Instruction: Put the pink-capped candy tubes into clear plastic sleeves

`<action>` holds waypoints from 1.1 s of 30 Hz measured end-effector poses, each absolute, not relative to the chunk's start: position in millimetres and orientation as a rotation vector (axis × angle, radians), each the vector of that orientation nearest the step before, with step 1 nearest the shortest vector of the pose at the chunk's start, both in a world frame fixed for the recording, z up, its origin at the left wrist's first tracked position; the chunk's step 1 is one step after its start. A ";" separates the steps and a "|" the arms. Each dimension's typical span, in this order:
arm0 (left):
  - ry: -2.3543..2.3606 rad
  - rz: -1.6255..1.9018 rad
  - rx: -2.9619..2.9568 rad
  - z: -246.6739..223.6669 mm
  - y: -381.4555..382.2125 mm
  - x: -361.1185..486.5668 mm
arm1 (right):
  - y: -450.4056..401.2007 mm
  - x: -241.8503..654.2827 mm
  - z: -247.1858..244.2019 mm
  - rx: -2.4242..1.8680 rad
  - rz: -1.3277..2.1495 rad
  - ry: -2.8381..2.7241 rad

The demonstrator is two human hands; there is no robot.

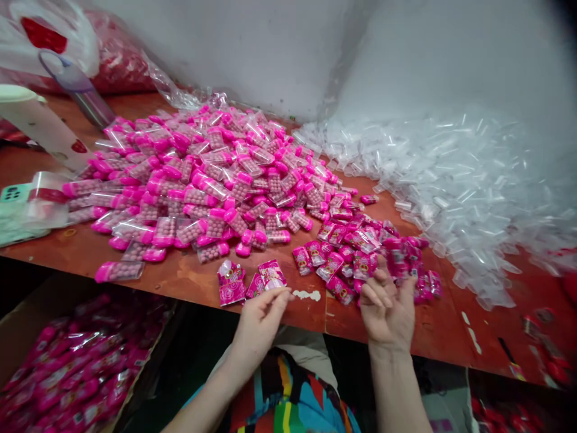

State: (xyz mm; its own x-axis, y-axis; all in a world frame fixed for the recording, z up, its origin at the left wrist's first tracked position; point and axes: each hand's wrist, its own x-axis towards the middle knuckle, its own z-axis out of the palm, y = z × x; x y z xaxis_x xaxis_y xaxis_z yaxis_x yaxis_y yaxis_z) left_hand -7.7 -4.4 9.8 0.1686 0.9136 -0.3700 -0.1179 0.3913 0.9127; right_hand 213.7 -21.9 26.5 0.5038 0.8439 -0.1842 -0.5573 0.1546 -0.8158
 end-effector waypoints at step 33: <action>1.362 1.069 2.218 -29.4 6.1 -32.5 | 16.4 143.0 -7.2 -1.145 1.456 -0.560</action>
